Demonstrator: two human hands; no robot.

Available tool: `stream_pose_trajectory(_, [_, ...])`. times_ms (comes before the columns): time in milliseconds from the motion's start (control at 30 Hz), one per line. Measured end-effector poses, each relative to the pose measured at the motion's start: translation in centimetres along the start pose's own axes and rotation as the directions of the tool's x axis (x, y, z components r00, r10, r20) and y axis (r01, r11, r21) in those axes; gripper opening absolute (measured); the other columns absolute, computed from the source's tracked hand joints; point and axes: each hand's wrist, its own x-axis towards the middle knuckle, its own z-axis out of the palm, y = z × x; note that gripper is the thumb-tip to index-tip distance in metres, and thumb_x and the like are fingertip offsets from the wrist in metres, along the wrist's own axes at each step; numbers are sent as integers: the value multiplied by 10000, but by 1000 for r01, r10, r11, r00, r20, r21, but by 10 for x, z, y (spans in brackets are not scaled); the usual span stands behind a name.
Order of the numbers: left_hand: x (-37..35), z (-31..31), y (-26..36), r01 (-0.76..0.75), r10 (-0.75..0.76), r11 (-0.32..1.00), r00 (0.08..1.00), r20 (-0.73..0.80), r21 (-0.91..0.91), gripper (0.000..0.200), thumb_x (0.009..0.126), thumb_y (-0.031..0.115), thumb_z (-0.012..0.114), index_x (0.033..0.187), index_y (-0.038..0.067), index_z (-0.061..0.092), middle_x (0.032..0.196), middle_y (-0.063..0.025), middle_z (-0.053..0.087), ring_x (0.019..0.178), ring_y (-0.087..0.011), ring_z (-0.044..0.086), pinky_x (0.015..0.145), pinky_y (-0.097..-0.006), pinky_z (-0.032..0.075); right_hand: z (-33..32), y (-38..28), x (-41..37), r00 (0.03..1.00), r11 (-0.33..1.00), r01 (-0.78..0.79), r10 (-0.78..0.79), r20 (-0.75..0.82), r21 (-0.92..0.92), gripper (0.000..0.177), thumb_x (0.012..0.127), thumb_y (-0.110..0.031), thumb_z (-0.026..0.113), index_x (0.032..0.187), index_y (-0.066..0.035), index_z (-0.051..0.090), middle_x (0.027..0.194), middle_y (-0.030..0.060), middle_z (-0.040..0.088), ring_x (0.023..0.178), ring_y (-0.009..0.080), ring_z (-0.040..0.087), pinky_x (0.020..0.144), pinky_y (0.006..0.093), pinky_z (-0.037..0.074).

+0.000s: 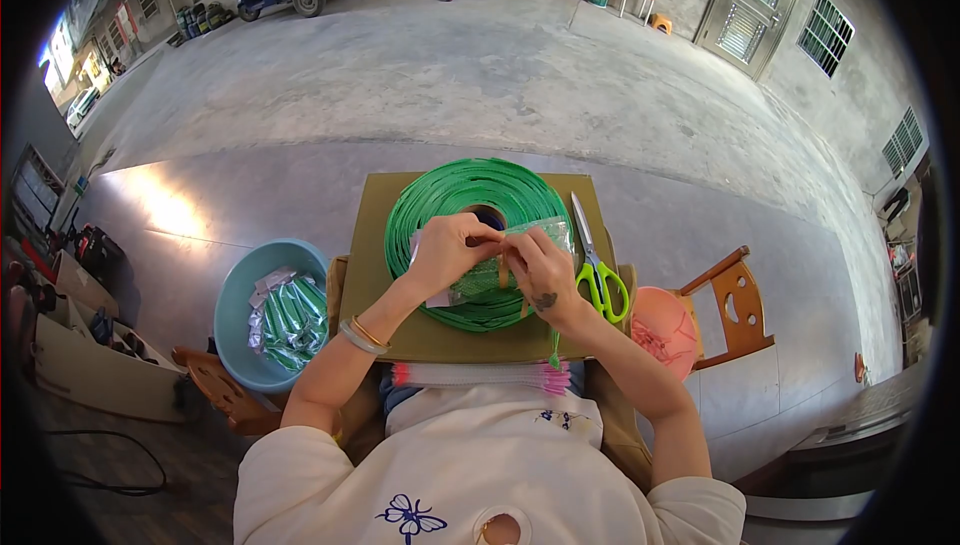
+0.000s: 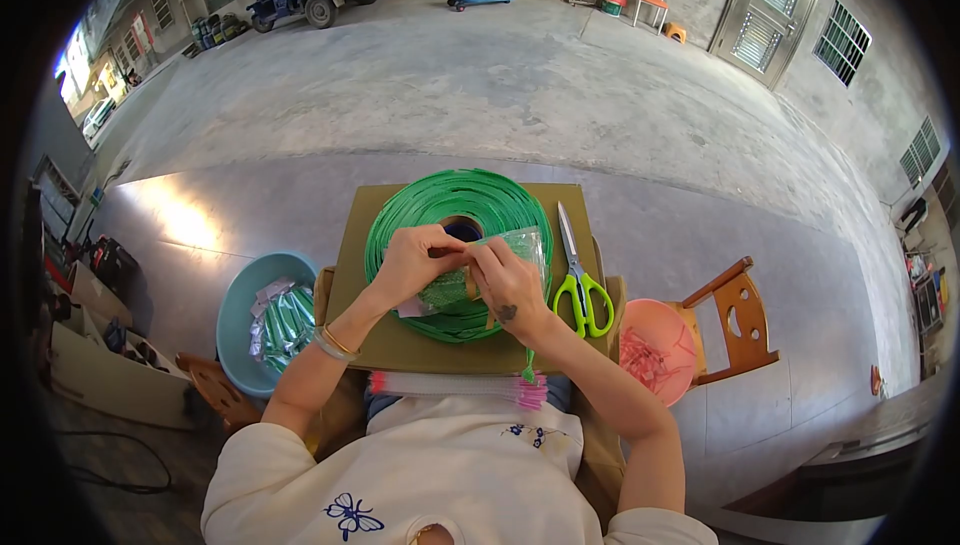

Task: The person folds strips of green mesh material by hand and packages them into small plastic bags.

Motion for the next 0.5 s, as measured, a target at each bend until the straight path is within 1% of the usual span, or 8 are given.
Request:
stream_pose_trajectory(67, [-1,1,2,-11,11,1000,1000,-18,25,143,717,71,726,850,26,695,739,-79,646,642,-136,625,576,-240,486,-1,0,0,1000,999,-22,22,5,33,153,785,-30,623,928,-60,578,811,91,544,647,285,593,536,357,486])
stream_pose_trajectory(167, [-4,3,5,-31,35,997,998,-58,67,131,703,45,711,830,20,689,748,-76,644,633,-133,624,567,-234,492,-4,-1,1,996,995,-90,89,18,34,114,789,-43,624,895,-54,584,826,100,551,660,296,588,563,381,483])
stream_pose_trajectory(267, [-5,3,3,-63,76,989,993,-95,130,110,695,25,690,804,16,678,750,-74,636,616,-137,621,565,-238,497,-12,-1,6,980,984,-177,172,100,38,78,786,-57,624,847,-43,578,819,110,546,678,311,581,582,402,472])
stream_pose_trajectory(367, [-3,3,-1,-90,118,973,986,-122,212,92,692,20,679,783,18,666,743,-73,625,598,-147,612,553,-248,494,-19,-8,8,963,984,-165,175,202,-67,69,754,-33,612,798,-38,559,805,114,534,697,319,579,594,414,462])
stream_pose_trajectory(467, [-1,5,-3,-118,151,957,982,-110,264,92,685,23,681,775,24,661,737,-72,618,587,-158,601,540,-258,485,-26,-8,8,917,996,-87,81,391,-4,86,710,0,594,771,-40,549,806,111,523,701,315,582,590,412,462])
stream_pose_trajectory(500, [-2,7,-3,-128,159,953,982,-96,275,94,682,24,682,773,26,660,736,-71,617,585,-161,598,536,-261,482,-23,-6,6,908,998,-65,63,415,-10,86,700,9,590,756,-42,547,805,110,523,703,313,583,592,411,462])
